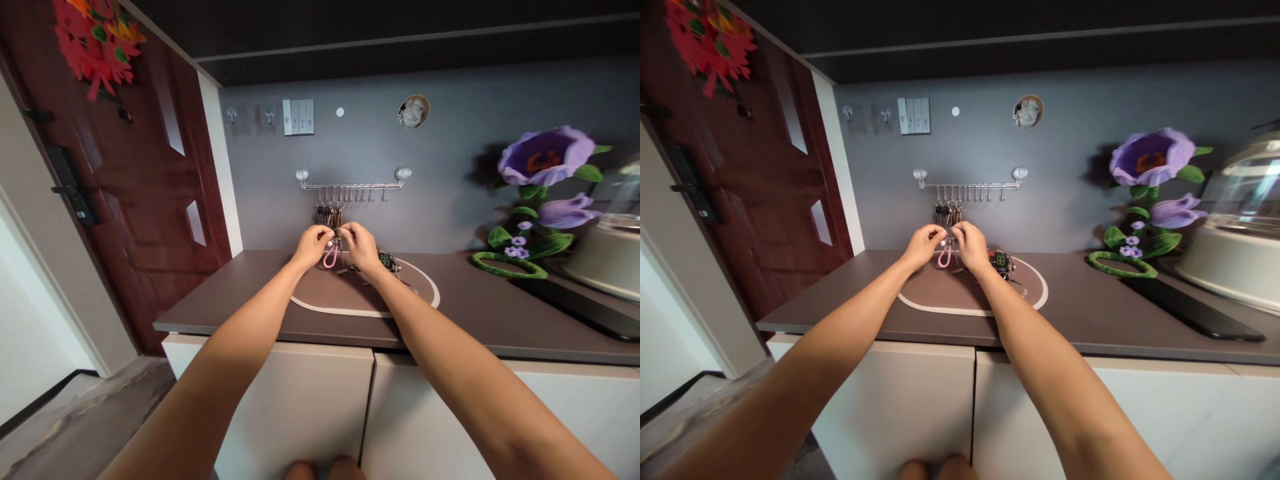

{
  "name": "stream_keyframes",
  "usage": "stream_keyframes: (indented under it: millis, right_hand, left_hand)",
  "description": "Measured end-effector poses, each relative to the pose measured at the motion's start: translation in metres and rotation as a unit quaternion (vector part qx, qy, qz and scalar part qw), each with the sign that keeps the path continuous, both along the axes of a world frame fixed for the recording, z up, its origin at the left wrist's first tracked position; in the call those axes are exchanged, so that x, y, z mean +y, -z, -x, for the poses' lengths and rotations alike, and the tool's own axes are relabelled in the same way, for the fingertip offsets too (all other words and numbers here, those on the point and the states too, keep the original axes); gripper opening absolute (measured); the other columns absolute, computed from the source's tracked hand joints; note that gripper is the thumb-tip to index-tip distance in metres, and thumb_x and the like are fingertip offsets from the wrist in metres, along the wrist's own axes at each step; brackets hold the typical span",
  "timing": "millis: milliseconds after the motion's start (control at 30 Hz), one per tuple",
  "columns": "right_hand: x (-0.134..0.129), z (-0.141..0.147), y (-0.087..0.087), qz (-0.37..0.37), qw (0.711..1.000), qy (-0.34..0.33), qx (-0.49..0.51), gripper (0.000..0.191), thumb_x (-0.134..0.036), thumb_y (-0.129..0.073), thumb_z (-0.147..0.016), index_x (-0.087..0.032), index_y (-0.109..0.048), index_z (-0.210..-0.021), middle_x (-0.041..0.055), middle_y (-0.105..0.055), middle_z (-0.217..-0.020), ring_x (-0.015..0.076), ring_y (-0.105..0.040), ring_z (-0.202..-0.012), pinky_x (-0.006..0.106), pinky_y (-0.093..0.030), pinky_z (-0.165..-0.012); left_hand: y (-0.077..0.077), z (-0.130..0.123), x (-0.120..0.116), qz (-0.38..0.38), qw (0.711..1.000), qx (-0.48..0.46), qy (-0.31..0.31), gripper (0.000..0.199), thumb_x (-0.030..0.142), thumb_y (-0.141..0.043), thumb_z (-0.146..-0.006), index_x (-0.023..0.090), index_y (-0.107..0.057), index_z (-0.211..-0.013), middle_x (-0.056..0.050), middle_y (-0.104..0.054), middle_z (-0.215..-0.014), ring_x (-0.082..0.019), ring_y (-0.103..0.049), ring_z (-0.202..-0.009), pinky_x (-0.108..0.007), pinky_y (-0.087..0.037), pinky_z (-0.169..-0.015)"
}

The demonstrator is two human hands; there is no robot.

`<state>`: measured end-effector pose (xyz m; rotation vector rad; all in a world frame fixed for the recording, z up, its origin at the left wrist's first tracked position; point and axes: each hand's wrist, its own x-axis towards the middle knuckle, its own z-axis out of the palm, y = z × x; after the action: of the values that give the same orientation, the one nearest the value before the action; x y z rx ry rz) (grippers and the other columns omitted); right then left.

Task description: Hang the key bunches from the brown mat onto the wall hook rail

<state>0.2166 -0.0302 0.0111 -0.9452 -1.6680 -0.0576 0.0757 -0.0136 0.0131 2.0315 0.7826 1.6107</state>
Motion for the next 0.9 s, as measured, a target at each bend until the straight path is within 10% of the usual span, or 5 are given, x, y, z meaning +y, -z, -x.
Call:
stream_keyframes:
  millis: [467,900]
  right_hand:
    - [0.012,0.006,0.018,0.085,0.980,-0.102,0.145,0.029,-0.044,-0.050,-0.073,-0.016,-0.055,-0.077,0.0015,-0.058,-0.074,0.0116,-0.051,-0.067,0.026,-0.041,-0.068]
    - [0.010,-0.003,0.010,0.112,0.965,-0.121,0.203,0.026,-0.043,-0.051,-0.070,-0.017,-0.050,-0.075,-0.0001,-0.054,-0.072,0.0109,-0.050,-0.067,0.027,-0.042,-0.068]
  left_hand:
    - [0.007,-0.008,0.000,0.134,0.978,-0.150,0.060,0.010,0.024,-0.057,-0.069,0.014,-0.057,-0.068,0.002,-0.055,-0.061,-0.009,-0.047,-0.057,-0.022,-0.037,-0.063]
    - [0.008,-0.007,0.001,0.059,0.991,-0.115,0.014,0.010,0.023,-0.058,-0.070,0.015,-0.063,-0.075,-0.004,-0.062,-0.074,-0.014,-0.053,-0.070,-0.026,-0.038,-0.073]
